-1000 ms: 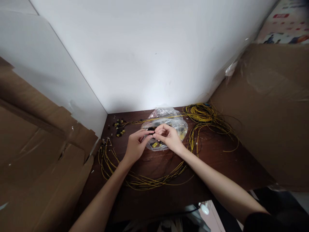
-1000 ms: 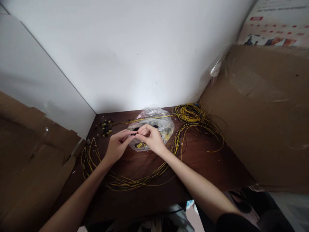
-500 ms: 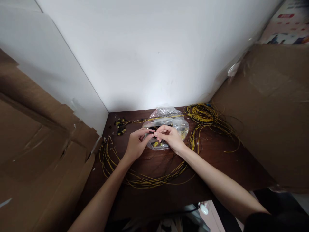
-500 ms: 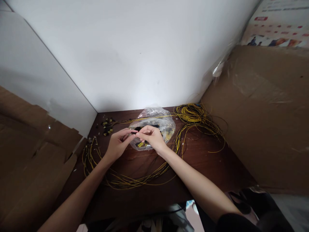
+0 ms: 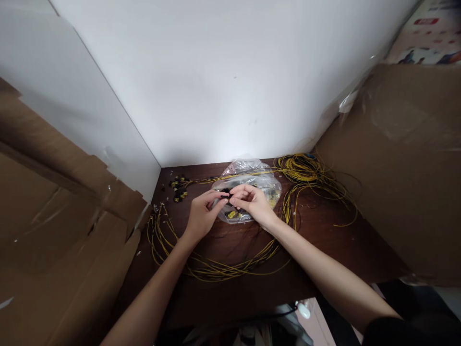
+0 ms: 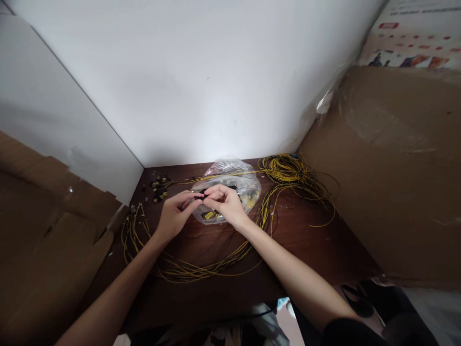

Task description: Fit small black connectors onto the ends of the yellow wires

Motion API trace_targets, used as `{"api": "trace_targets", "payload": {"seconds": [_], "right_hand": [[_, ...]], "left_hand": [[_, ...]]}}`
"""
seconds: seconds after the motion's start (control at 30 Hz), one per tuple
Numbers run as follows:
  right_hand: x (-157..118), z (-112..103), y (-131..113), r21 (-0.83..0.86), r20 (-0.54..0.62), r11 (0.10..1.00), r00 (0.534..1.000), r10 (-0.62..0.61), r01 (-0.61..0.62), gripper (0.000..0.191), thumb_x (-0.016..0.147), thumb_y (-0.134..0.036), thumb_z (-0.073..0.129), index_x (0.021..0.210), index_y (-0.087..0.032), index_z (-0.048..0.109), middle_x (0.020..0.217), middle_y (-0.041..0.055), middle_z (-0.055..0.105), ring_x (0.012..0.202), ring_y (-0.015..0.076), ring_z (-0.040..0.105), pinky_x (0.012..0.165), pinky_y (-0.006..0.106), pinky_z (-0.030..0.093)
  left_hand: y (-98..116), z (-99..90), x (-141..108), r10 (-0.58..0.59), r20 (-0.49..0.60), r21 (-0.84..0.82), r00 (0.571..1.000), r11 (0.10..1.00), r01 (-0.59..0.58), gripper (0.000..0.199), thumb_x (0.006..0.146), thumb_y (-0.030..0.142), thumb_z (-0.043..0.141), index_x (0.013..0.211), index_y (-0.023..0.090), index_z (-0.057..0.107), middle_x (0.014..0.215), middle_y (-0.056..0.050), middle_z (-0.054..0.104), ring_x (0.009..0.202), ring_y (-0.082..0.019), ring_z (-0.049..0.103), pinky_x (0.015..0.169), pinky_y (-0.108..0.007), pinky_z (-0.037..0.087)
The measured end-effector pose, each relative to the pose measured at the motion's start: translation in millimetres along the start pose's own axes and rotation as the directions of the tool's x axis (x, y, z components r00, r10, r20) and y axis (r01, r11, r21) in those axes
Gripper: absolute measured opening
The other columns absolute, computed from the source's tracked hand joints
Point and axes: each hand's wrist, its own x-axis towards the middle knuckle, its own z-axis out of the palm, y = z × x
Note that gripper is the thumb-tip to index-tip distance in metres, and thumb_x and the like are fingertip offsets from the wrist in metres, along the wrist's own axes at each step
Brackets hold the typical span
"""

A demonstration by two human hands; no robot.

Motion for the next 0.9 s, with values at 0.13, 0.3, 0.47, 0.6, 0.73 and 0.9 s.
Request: {"api": "trace_targets", "payload": {"seconds": [0.13,0.3,0.47,0.6,0.73,0.9], "right_hand": [[1.6,-1.2,3.3,0.018,-0.042,0.999,0.999,0.029,-0.028,0.027,0.056,-0.028,0.077,0.071,-0.016,0.058,0.055,-0.0047,0.056,0.046,0.0063,0.046,0.048,0.021,0.038],[2.2,-1.8,3.6,-0.001,-0.064,0.999,0.997,0.047,-0.047,0.029,0.052,-0.029,0.078,0.063,-0.016,0.055,0.052,-0.005,0.055,0.044,0.006,0.044,0.045,0.021,0.035],[1.8,-0.8,1.2,0.004,-0.041,0.998,0.997,0.068,-0.068,0.032,0.049,-0.027,0.08,0.061,-0.016,0.053,0.05,-0.0057,0.054,0.043,0.0059,0.044,0.045,0.021,0.034],[2.2,-1.1,3.1,-0.003,-0.027,0.998,0.998,0.062,-0.063,0.031,0.051,-0.029,0.08,0.061,-0.016,0.054,0.05,-0.0051,0.055,0.043,0.0063,0.045,0.045,0.021,0.035],[3.0,-3.1,4.0,-0.041,0.006,0.998,0.999,0.043,-0.043,0.026,0.059,-0.033,0.075,0.07,-0.015,0.059,0.056,-0.0029,0.059,0.048,0.0075,0.048,0.05,0.022,0.038],[3.1,-4.6,0.1,-0.208,0.019,0.977,0.999,0.049,-0.044,0.025,0.068,-0.038,0.067,0.064,-0.014,0.06,0.059,-0.0003,0.058,0.05,0.0072,0.045,0.049,0.022,0.034]], "left_hand": [[0.3,0.5,-0.4,0.035,0.02,0.013,0.999,0.999,-0.035,0.015,0.078,0.021,0.06,0.088,0.016,0.071,0.057,0.004,0.042,0.052,-0.008,0.033,0.051,-0.022,0.028],[0.9,1.3,-0.9,0.077,0.044,0.066,0.996,0.995,-0.079,0.015,0.079,0.019,0.06,0.089,0.014,0.07,0.062,0.002,0.048,0.053,-0.008,0.038,0.052,-0.022,0.031],[1.7,1.4,-1.8,0.115,0.075,0.103,0.991,0.987,-0.122,0.015,0.08,0.018,0.058,0.09,0.016,0.07,0.069,0.0,0.055,0.058,-0.009,0.045,0.054,-0.021,0.035],[0.7,1.3,-1.7,0.11,0.074,0.074,0.991,0.991,-0.115,0.017,0.08,0.019,0.058,0.092,0.017,0.07,0.069,-0.001,0.055,0.057,-0.009,0.044,0.053,-0.021,0.034],[-1.0,-0.6,0.3,0.051,0.037,0.035,0.998,0.998,-0.053,0.017,0.078,0.022,0.061,0.091,0.018,0.071,0.066,0.001,0.052,0.053,-0.008,0.037,0.05,-0.021,0.03],[0.4,-3.3,2.7,-0.05,-0.049,0.008,0.997,0.999,0.051,0.017,0.077,0.026,0.061,0.086,0.016,0.072,0.064,0.002,0.053,0.053,-0.008,0.037,0.05,-0.021,0.029]]}}
